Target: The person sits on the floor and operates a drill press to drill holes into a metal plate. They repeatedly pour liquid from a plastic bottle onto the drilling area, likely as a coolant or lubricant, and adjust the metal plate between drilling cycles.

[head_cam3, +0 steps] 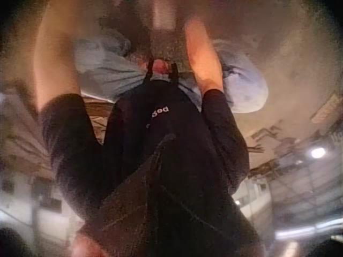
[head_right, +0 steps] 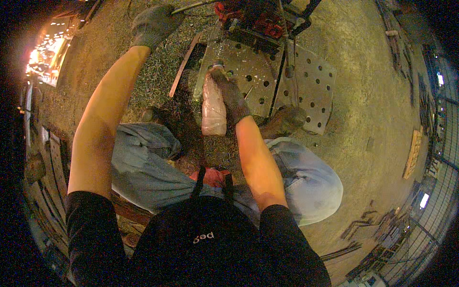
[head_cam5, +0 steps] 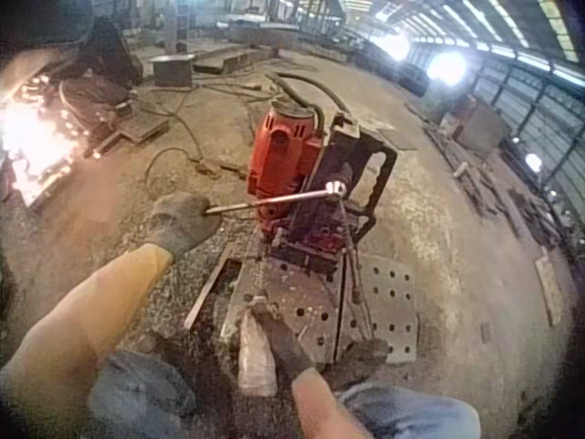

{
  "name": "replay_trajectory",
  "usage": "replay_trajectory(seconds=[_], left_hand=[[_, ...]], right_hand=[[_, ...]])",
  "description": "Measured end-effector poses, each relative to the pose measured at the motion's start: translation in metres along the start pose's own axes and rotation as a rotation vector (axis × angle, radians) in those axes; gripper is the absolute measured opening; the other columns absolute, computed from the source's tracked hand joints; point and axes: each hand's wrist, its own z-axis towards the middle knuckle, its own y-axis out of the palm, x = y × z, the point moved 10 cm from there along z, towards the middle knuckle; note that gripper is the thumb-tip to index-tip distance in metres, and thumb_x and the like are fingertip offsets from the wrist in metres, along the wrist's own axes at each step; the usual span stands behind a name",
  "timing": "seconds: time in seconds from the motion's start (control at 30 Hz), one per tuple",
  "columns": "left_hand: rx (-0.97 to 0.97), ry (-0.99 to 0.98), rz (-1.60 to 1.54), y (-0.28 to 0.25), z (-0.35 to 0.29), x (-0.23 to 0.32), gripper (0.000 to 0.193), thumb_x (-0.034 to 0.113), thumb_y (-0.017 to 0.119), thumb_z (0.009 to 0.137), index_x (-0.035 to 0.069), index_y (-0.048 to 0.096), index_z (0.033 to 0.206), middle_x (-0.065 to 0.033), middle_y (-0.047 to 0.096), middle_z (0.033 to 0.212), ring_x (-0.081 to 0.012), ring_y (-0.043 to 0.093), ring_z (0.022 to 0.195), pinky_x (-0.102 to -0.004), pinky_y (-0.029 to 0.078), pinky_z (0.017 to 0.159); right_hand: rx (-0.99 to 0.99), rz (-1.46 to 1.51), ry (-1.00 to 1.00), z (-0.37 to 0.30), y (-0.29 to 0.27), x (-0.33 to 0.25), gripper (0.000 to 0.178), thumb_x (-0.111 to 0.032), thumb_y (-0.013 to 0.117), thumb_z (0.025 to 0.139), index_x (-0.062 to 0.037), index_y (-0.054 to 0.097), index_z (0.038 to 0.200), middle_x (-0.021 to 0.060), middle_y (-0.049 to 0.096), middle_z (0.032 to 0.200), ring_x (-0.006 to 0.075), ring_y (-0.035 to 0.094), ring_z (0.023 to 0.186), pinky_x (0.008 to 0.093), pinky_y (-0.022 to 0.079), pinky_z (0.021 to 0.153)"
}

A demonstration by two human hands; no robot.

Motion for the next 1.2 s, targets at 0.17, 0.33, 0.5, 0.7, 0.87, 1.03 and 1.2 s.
replay_trajectory(seconds=[0.17,0.33,0.5,0.7,0.87,1.03,1.2], left_hand=[[-0.011,-0.067,-0.017,-0.011,-0.005,-0.008,0.039,0.050,0.064,0.084,0.014,0.079,0.089,-0.0188,0.074,0.086,-0.0387,0.073,0.082,-0.0522,0.057,0.073],[0.005,-0.076,-0.038,-0.009,-0.005,-0.010,0.038,0.049,0.065,0.082,0.014,0.079,0.089,-0.0188,0.074,0.087,-0.0390,0.073,0.083,-0.0520,0.057,0.074],[0.003,-0.093,-0.072,-0.015,-0.009,-0.009,0.036,0.047,0.066,0.081,0.015,0.079,0.090,-0.0183,0.074,0.088,-0.0388,0.073,0.084,-0.0519,0.056,0.074],[0.003,-0.103,-0.075,-0.014,-0.011,-0.009,0.036,0.047,0.067,0.081,0.015,0.079,0.093,-0.0180,0.074,0.091,-0.0386,0.072,0.086,-0.0519,0.056,0.075],[0.008,-0.088,-0.088,-0.016,-0.011,-0.007,0.036,0.047,0.067,0.082,0.015,0.079,0.092,-0.0185,0.074,0.090,-0.0387,0.073,0.085,-0.0519,0.056,0.075],[0.032,-0.080,-0.102,-0.014,-0.010,-0.007,0.036,0.047,0.067,0.082,0.015,0.080,0.092,-0.0184,0.074,0.088,-0.0387,0.073,0.084,-0.0516,0.056,0.074],[0.007,-0.095,-0.102,-0.013,-0.009,-0.007,0.035,0.047,0.067,0.083,0.015,0.080,0.091,-0.0179,0.074,0.088,-0.0382,0.073,0.083,-0.0503,0.056,0.073]], right_hand=[[-0.003,0.055,-0.011,-0.008,0.014,-0.007,0.036,-0.040,0.062,0.103,-0.0100,0.068,0.121,0.0031,0.070,0.100,0.0158,0.067,0.080,0.0330,0.059,0.072],[-0.039,0.026,-0.065,-0.020,0.024,-0.018,0.054,-0.056,0.066,0.093,-0.0098,0.069,0.121,0.0033,0.071,0.107,0.0161,0.065,0.092,0.0349,0.053,0.081],[-0.016,0.019,-0.008,-0.013,0.018,-0.012,0.038,-0.042,0.059,0.104,-0.0090,0.068,0.121,0.0040,0.071,0.098,0.0152,0.067,0.079,0.0330,0.059,0.071],[-0.052,0.039,-0.027,-0.011,0.020,-0.010,0.037,-0.043,0.059,0.105,-0.0097,0.068,0.118,0.0026,0.069,0.092,0.0149,0.066,0.073,0.0325,0.059,0.066],[-0.065,0.049,-0.039,-0.009,0.019,-0.010,0.035,-0.041,0.059,0.105,-0.0100,0.068,0.117,0.0027,0.070,0.093,0.0147,0.066,0.073,0.0321,0.059,0.066],[-0.052,0.091,-0.039,-0.011,0.019,-0.010,0.034,-0.040,0.058,0.105,-0.0098,0.068,0.118,0.0033,0.071,0.096,0.0151,0.067,0.076,0.0335,0.060,0.068],[-0.115,0.216,-0.050,-0.020,0.032,-0.016,0.040,-0.043,0.062,0.101,-0.0091,0.064,0.121,0.0071,0.070,0.102,0.0200,0.069,0.080,0.0377,0.062,0.073]])
